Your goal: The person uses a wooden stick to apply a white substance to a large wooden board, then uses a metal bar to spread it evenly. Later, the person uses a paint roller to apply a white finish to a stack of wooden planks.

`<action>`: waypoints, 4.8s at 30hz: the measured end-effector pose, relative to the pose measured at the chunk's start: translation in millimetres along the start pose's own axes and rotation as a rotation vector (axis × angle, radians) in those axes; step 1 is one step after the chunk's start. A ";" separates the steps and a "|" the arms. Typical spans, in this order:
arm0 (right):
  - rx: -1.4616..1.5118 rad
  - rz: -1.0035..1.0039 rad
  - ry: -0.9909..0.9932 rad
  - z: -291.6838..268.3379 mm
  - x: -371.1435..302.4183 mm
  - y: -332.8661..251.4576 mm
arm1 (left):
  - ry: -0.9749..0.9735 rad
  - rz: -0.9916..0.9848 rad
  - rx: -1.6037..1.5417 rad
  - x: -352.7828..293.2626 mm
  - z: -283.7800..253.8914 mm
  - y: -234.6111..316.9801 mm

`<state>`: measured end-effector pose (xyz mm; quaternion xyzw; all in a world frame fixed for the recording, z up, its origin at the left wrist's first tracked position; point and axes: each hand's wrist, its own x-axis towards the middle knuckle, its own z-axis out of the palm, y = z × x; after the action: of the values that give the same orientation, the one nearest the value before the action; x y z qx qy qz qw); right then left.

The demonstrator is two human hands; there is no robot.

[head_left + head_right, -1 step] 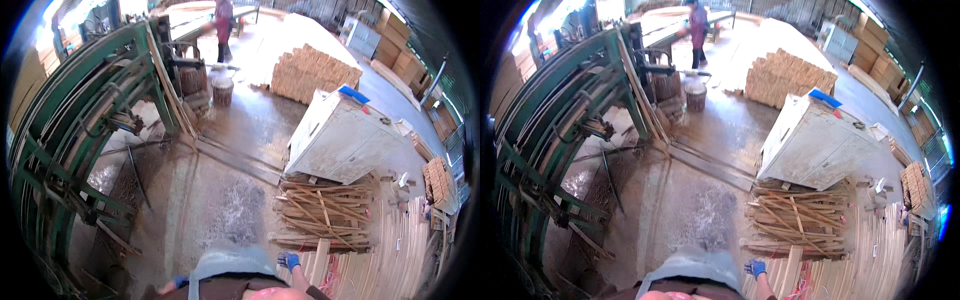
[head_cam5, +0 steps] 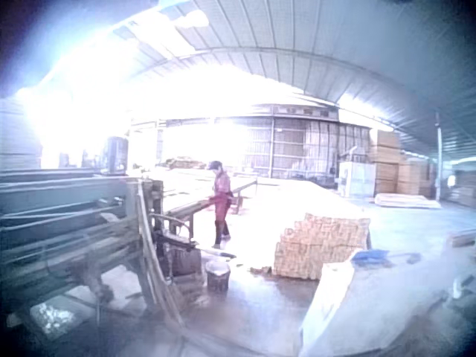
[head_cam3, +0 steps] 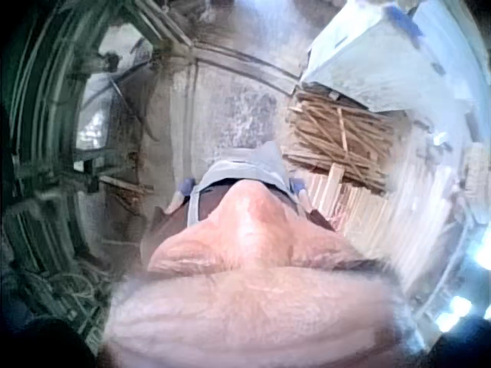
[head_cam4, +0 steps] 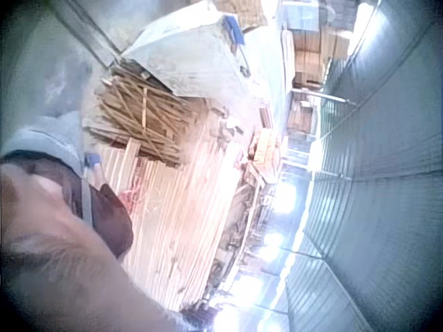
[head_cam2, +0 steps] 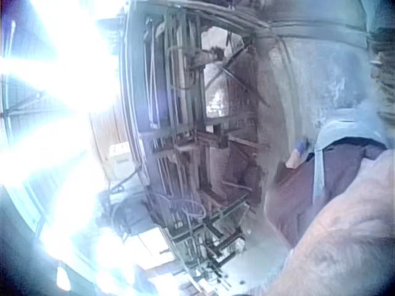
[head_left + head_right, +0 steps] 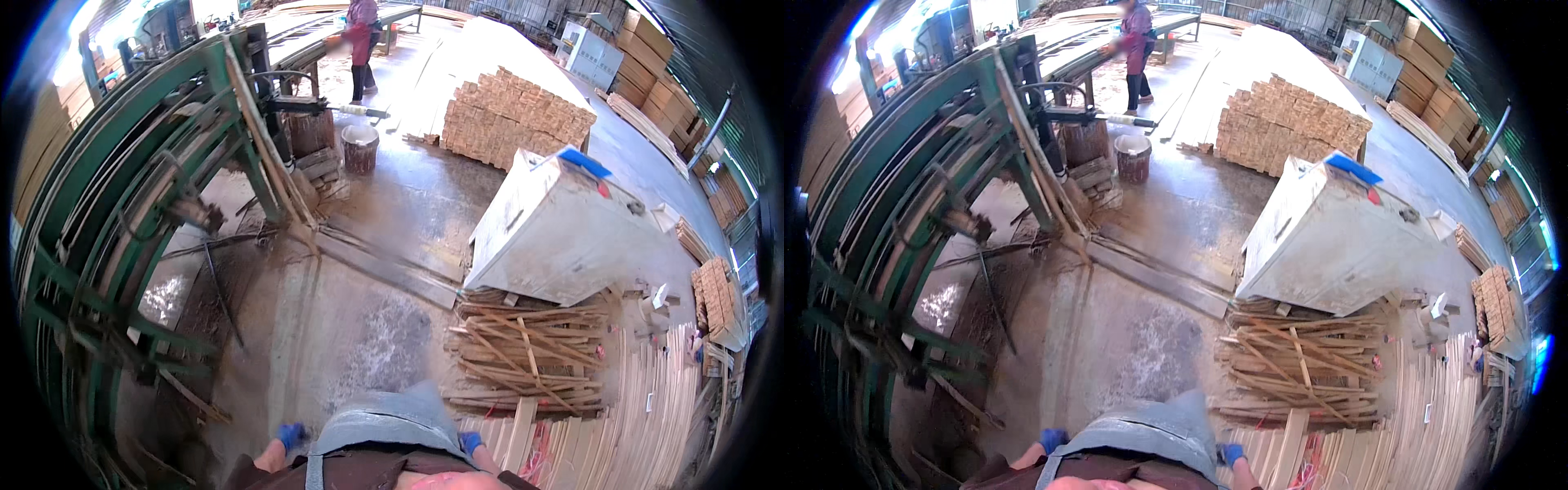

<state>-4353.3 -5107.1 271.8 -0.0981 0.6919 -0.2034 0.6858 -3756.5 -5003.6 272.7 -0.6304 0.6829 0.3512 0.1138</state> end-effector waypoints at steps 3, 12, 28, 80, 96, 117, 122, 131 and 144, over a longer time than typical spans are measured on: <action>-0.249 0.104 0.030 4.3 44.9 -52.2 | 0.241 -0.605 -1.568 171.2 -162.8 2.5; -0.056 -0.095 -0.085 48.4 271.8 -518.5 | 0.095 -0.479 -1.135 386.3 -281.0 100.5; -1.559 -0.242 -0.150 94.2 474.5 -966.1 | 0.476 -0.779 -1.938 822.8 -646.1 119.0; -1.833 0.079 -1.486 941.8 844.1 -1643.7 | 1.120 -0.594 -3.122 1446.1 -1276.6 130.3; -2.209 0.490 -0.788 1085.3 885.2 -1846.9 | 1.755 -1.417 -2.886 1498.4 -1122.9 198.8; -3.354 -0.986 -0.896 1094.4 877.6 -1832.2 | 1.419 -1.683 -3.411 1539.2 -1110.8 368.0; -3.291 -1.092 -1.042 1088.4 839.1 -1879.3 | 1.798 -1.269 -3.338 1560.6 -1078.3 400.5; -3.047 -1.359 -1.206 1122.6 930.6 -1708.0 | 1.381 -1.693 -3.200 1528.3 -1102.8 338.2; -3.173 -1.364 -1.079 1145.1 867.7 -1897.1 | 1.518 -1.434 -2.844 1514.0 -1041.8 150.2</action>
<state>-3527.4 -7338.7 299.1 0.8736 0.2246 -0.4149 0.1196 -3869.8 -6841.4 175.3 0.3893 0.6125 -0.1611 0.6688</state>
